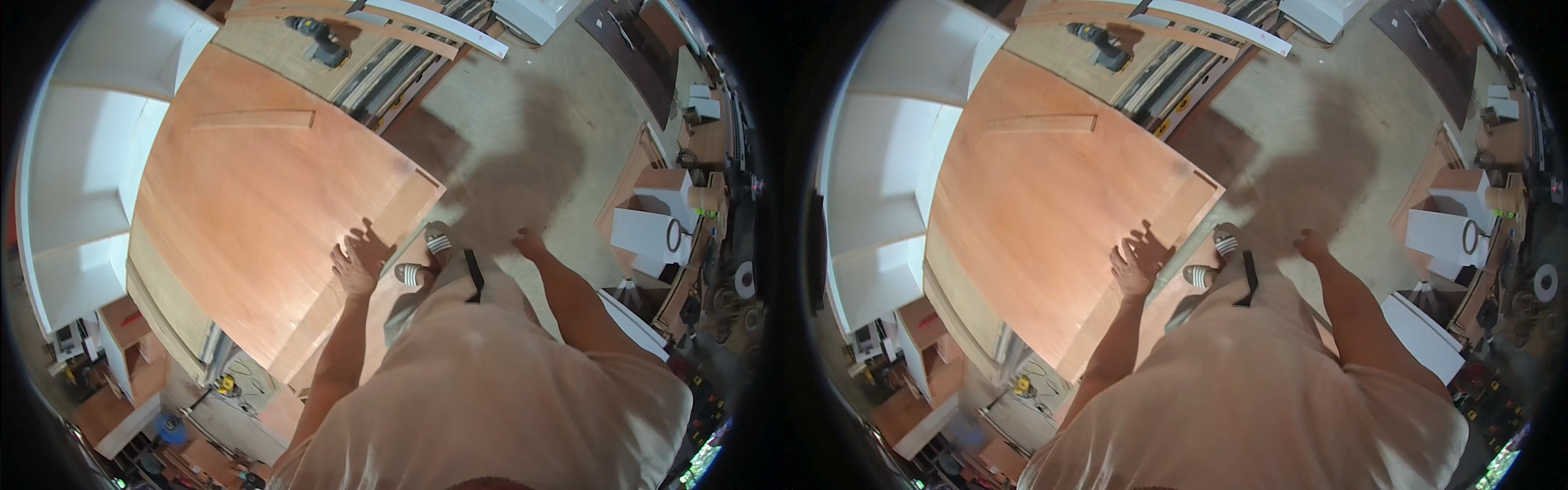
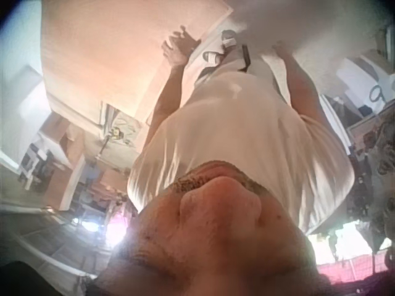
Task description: The person uses a table saw to cut a long wooden plank into smaller pieces. They then move to a workbench, place the cut plank on a larger sheet of plywood, and fit a thin wooden strip along the edge of the plywood.
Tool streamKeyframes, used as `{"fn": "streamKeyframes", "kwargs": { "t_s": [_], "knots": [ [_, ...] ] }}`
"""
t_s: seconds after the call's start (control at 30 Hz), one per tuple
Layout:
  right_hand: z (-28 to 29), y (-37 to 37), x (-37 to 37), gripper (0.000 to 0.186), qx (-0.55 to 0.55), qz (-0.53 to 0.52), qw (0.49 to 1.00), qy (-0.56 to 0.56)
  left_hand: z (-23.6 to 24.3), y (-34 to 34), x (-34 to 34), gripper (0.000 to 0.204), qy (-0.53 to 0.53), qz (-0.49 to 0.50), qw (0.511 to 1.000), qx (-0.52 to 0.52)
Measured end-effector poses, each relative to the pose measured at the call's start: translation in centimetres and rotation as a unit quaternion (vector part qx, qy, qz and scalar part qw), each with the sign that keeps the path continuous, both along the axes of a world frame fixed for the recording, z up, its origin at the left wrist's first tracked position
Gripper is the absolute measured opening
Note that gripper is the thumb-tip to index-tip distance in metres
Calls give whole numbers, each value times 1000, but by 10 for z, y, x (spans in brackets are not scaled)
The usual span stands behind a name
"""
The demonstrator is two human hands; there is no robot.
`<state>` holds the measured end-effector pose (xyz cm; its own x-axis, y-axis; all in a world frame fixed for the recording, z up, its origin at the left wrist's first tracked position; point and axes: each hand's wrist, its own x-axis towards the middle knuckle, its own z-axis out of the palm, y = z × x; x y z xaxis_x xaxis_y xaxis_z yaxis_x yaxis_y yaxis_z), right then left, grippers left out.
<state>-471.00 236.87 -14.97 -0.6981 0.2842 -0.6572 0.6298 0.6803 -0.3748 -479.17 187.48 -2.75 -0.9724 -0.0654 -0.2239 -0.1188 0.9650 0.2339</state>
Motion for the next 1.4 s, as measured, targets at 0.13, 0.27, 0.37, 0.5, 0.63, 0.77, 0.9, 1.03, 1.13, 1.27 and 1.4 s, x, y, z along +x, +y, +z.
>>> {"fn": "streamKeyframes", "kwargs": {
  "t_s": [0.13,0.27,0.37,0.5,0.63,0.77,0.9,1.03,1.13,1.27,1.4],
  "knots": [
    [27,55,5,40,54,-102,991,-72,24,-35,45,80,131,14,975,177],
    [30,54,-35,33,151,73,986,13,36,-35,123,67,-36,185,936,297],
    [13,41,-132,28,135,81,986,61,2,14,155,59,-68,212,909,353],
    [-16,21,-291,22,107,245,942,201,-47,94,143,59,-37,263,947,182],
    [-22,2,-428,19,59,271,929,245,-70,171,66,57,-165,395,894,137],
    [16,-15,-524,20,25,234,927,292,-91,243,13,50,-227,276,933,43],
    [33,-11,-588,32,88,271,871,400,-111,274,28,52,-212,324,913,129],
    [32,30,-637,62,203,209,868,402,-112,276,78,53,-184,403,877,188],
    [36,65,-658,87,201,223,930,212,-112,285,125,54,-158,462,846,214],
    [51,86,-658,107,92,245,952,155,-134,305,173,55,-119,521,813,233],
    [55,86,-652,123,204,380,896,103,-153,331,190,57,-88,560,787,244]
  ]
}}
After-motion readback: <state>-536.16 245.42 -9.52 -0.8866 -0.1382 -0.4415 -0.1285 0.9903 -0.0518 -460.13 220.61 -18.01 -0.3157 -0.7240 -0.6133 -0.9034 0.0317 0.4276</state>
